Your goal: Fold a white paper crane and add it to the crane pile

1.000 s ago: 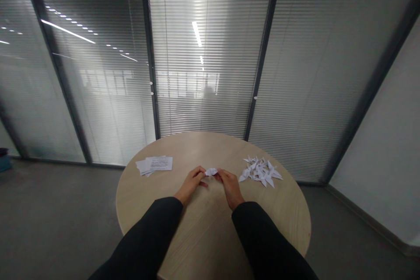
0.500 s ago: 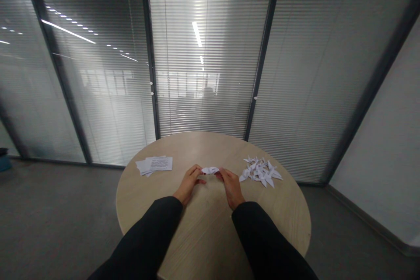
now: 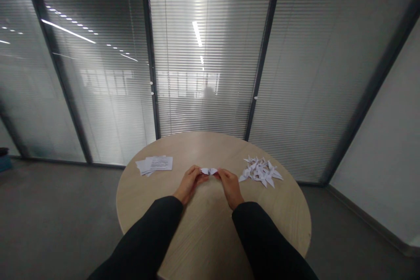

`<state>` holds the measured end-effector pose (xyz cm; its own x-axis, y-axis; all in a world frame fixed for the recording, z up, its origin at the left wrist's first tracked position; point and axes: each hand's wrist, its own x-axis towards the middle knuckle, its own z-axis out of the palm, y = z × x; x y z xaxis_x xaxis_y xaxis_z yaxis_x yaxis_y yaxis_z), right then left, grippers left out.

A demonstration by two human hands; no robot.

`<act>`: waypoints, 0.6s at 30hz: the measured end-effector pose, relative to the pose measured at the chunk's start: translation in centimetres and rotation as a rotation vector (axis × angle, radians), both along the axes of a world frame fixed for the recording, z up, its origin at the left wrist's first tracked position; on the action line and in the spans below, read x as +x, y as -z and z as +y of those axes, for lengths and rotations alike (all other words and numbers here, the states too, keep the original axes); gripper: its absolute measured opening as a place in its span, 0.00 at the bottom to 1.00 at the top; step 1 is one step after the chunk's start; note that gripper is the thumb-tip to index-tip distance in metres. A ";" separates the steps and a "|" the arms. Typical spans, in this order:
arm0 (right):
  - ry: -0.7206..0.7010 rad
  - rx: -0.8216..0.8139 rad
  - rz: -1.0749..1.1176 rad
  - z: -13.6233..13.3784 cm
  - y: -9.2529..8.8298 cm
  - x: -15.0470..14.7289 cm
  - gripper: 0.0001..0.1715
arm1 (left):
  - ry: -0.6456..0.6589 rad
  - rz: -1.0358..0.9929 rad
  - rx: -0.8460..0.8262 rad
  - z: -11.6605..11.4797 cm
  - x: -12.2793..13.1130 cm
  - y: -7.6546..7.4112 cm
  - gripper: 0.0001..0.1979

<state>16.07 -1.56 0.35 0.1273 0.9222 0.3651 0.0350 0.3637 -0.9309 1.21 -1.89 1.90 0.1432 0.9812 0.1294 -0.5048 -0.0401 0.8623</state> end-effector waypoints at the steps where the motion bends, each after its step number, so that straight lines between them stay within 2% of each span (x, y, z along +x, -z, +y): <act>1: 0.013 0.013 -0.050 -0.2 -0.2 0.0 0.21 | -0.006 0.006 -0.002 0.1 0.0 0.1 0.13; 10: 0.035 0.042 -0.186 -0.5 -0.4 -0.1 0.23 | -0.054 0.266 0.012 1.2 -0.2 1.6 0.14; 18: -0.032 0.041 -0.246 -0.1 0.2 -0.4 0.18 | -0.143 0.461 0.067 2.1 -0.3 2.3 0.10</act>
